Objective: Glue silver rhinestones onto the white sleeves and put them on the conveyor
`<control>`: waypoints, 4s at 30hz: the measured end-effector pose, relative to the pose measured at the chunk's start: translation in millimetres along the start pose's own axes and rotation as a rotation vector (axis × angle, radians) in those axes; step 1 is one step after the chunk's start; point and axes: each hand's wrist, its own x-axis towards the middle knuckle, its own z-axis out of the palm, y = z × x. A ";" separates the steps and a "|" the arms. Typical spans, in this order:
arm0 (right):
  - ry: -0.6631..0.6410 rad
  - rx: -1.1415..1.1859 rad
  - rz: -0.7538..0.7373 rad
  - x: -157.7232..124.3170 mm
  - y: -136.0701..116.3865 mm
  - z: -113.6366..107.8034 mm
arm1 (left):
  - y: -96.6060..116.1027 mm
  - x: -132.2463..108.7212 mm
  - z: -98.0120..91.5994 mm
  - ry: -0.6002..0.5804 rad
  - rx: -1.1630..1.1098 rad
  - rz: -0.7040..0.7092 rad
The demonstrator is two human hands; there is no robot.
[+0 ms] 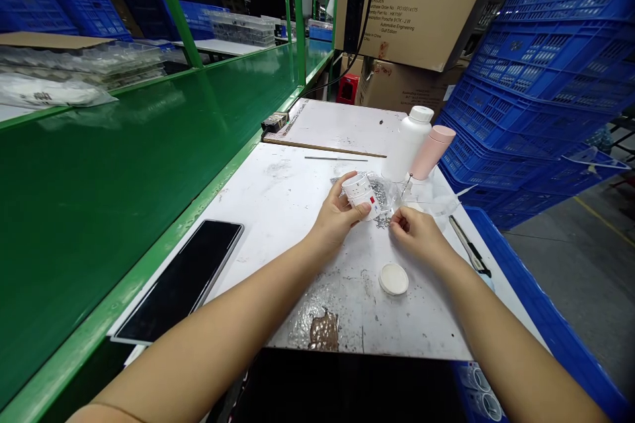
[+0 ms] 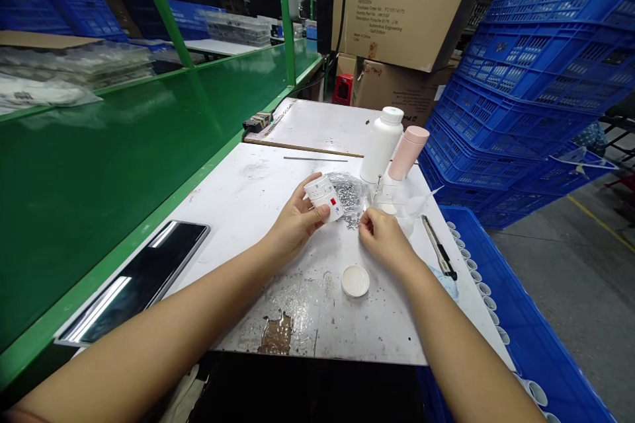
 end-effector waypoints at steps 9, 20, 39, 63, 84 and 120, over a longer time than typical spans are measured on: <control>-0.011 0.001 0.023 1.6 6.8 -5.3 | 0.5 1.2 -0.1 0.000 -0.002 -0.005; -0.423 0.117 -0.059 -7.1 9.9 -21.5 | -0.2 0.7 -1.1 -0.016 0.007 -0.016; -0.370 0.107 0.005 -4.6 2.4 -11.0 | -1.9 2.1 -1.5 -0.019 0.029 -0.015; -0.354 0.102 -0.157 -23.8 12.1 -17.4 | -4.0 4.2 -4.0 -0.032 0.030 -0.022; -0.352 0.318 -0.243 -40.7 -7.3 -26.5 | -6.4 4.5 -4.3 -0.046 0.069 -0.031; 0.046 0.357 -0.246 -39.9 -9.0 -32.9 | 1.0 -2.7 7.2 -0.171 0.134 -0.424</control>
